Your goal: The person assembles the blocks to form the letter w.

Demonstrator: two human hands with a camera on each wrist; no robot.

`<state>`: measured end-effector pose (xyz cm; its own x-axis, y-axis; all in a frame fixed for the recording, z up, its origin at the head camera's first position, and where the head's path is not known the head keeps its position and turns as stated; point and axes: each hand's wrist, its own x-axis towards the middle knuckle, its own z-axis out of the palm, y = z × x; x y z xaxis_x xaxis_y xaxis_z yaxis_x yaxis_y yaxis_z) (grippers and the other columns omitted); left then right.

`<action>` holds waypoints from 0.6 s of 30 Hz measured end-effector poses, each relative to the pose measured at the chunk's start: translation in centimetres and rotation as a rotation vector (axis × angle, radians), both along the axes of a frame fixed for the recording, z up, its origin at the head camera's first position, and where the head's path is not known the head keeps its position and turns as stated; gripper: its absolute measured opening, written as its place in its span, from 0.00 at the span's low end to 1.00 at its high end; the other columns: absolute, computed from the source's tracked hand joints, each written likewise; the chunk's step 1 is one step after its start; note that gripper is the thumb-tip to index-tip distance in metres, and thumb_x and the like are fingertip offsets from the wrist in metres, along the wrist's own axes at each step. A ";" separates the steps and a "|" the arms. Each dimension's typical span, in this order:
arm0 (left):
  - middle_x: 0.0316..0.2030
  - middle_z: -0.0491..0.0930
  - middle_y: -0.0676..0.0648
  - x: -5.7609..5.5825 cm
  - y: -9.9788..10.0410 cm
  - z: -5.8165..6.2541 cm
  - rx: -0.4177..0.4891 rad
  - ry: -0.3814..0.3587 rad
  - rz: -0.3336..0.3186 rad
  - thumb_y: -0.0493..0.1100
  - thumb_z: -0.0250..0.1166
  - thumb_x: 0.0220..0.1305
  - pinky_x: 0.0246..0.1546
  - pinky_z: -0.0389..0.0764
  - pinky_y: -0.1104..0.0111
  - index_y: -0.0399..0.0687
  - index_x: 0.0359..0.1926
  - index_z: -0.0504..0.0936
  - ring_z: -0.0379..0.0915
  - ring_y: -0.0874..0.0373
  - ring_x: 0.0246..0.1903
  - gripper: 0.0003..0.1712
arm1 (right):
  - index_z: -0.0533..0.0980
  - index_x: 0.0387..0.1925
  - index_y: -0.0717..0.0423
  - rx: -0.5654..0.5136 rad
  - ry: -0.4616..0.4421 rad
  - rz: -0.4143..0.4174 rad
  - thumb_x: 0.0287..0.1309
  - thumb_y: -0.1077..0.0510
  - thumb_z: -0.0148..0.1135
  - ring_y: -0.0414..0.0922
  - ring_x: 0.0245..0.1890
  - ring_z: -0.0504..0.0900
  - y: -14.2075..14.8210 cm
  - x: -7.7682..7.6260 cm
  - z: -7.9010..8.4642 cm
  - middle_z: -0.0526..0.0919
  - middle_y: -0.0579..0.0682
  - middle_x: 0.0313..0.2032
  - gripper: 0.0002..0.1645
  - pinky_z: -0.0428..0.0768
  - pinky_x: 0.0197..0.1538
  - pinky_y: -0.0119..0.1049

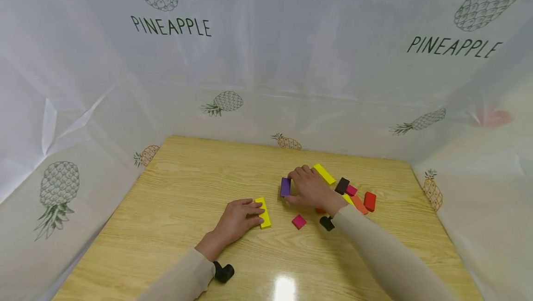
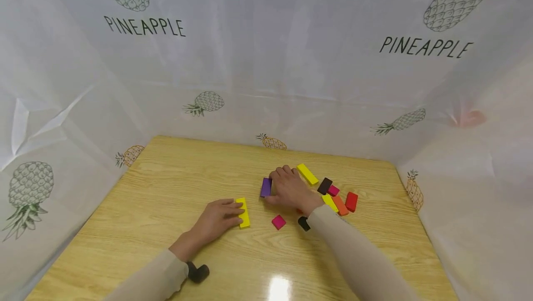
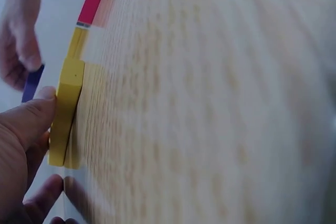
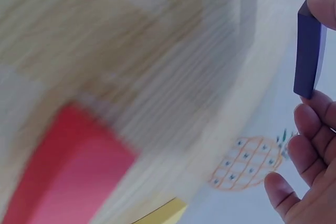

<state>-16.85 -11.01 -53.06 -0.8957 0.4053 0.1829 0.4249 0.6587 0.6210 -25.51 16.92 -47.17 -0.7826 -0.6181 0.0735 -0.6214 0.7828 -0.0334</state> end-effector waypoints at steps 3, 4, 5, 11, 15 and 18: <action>0.61 0.86 0.50 0.0 0.0 0.1 -0.007 0.007 -0.001 0.49 0.71 0.71 0.71 0.71 0.42 0.51 0.56 0.91 0.74 0.40 0.69 0.17 | 0.75 0.63 0.56 0.009 -0.012 0.012 0.64 0.33 0.67 0.54 0.56 0.73 -1.7 -0.8 0.3 0.79 0.54 0.58 0.39 0.74 0.60 0.55; 0.61 0.86 0.50 0.0 0.0 0.2 -0.005 0.005 -0.003 0.49 0.71 0.71 0.72 0.70 0.42 0.51 0.56 0.91 0.74 0.40 0.69 0.16 | 0.75 0.63 0.56 0.014 -0.016 0.017 0.64 0.33 0.67 0.54 0.57 0.72 -2.2 -1.0 0.3 0.79 0.54 0.58 0.38 0.73 0.60 0.55; 0.61 0.86 0.49 0.0 0.0 0.2 -0.003 0.009 -0.005 0.48 0.71 0.71 0.72 0.70 0.43 0.50 0.56 0.91 0.74 0.40 0.69 0.16 | 0.75 0.63 0.55 0.014 -0.023 0.022 0.65 0.33 0.67 0.54 0.57 0.72 -2.7 -1.2 0.4 0.79 0.55 0.58 0.38 0.73 0.61 0.55; 0.61 0.86 0.49 0.0 0.0 -0.1 -0.011 0.034 -0.012 0.48 0.71 0.71 0.71 0.70 0.42 0.50 0.56 0.91 0.75 0.40 0.69 0.17 | 0.75 0.64 0.54 0.047 -0.029 0.059 0.67 0.32 0.66 0.54 0.57 0.73 -5.5 -2.3 0.3 0.79 0.53 0.57 0.38 0.73 0.62 0.54; 0.61 0.85 0.49 -0.1 -0.2 -0.2 -0.006 0.020 -0.016 0.48 0.71 0.71 0.72 0.69 0.42 0.50 0.56 0.91 0.74 0.40 0.70 0.17 | 0.76 0.65 0.53 0.063 -0.035 0.078 0.66 0.32 0.66 0.53 0.58 0.73 -6.9 -2.8 0.0 0.79 0.52 0.58 0.38 0.73 0.63 0.54; 0.62 0.85 0.50 -0.3 -0.2 -0.3 -0.006 0.010 -0.021 0.49 0.70 0.72 0.72 0.69 0.42 0.50 0.57 0.90 0.73 0.41 0.71 0.17 | 0.75 0.65 0.53 0.072 -0.042 0.083 0.66 0.32 0.66 0.53 0.58 0.72 -7.7 -3.2 -0.3 0.79 0.52 0.58 0.39 0.73 0.64 0.53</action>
<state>-17.11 -11.22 -53.38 -0.8851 0.4251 0.1893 0.4449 0.6536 0.6123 -28.72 9.23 -47.44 -0.7297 -0.6838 -0.0058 -0.6837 0.7297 -0.0063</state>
